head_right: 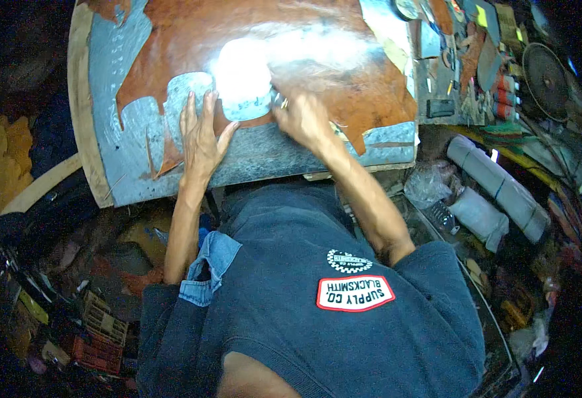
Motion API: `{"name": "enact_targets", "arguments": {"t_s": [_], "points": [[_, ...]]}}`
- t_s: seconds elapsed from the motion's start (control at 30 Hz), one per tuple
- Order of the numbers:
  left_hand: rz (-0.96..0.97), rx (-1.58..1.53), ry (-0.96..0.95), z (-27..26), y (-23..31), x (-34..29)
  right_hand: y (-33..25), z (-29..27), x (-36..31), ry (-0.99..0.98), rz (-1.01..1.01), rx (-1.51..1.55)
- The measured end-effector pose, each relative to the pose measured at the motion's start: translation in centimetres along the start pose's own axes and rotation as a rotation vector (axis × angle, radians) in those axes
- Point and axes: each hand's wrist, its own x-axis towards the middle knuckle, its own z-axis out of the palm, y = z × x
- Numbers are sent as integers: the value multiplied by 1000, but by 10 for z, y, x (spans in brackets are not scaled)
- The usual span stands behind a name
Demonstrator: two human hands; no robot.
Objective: The person places templates onto a leather sheet and cuts out shapes along their edges using a hand cutting tool. The person then separates and handles the cut leather pieces and templates on the workbench.
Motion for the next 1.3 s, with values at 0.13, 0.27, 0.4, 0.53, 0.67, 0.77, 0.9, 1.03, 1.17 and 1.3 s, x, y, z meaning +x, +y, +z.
{"name": "enact_targets", "arguments": {"t_s": [0.13,0.27,0.4,0.53,0.67,0.77,0.9,1.03,1.17,1.3], "points": [[22,50,-29,8,5,-12,-8,4,-26,-25,97,23],[3,95,-11,11,7,-18,-11,5,-28,-59,117,-83],[-46,67,30,12,10,-16,-8,4,-22,-69,123,-64],[-54,38,27,13,14,-16,-6,3,-23,-66,53,-138],[-63,65,41,13,12,-17,-4,6,-19,-80,71,-60],[-63,93,48,17,10,-19,-5,6,-18,-84,86,-77],[-77,84,58,18,10,-19,-10,-1,-14,-148,114,-86],[-73,60,59,16,12,-20,-10,0,-18,-177,166,-88],[-59,117,56,15,10,-20,-8,7,-25,-46,82,-71],[-47,105,63,11,12,-24,-13,15,-40,8,112,-127]]}}
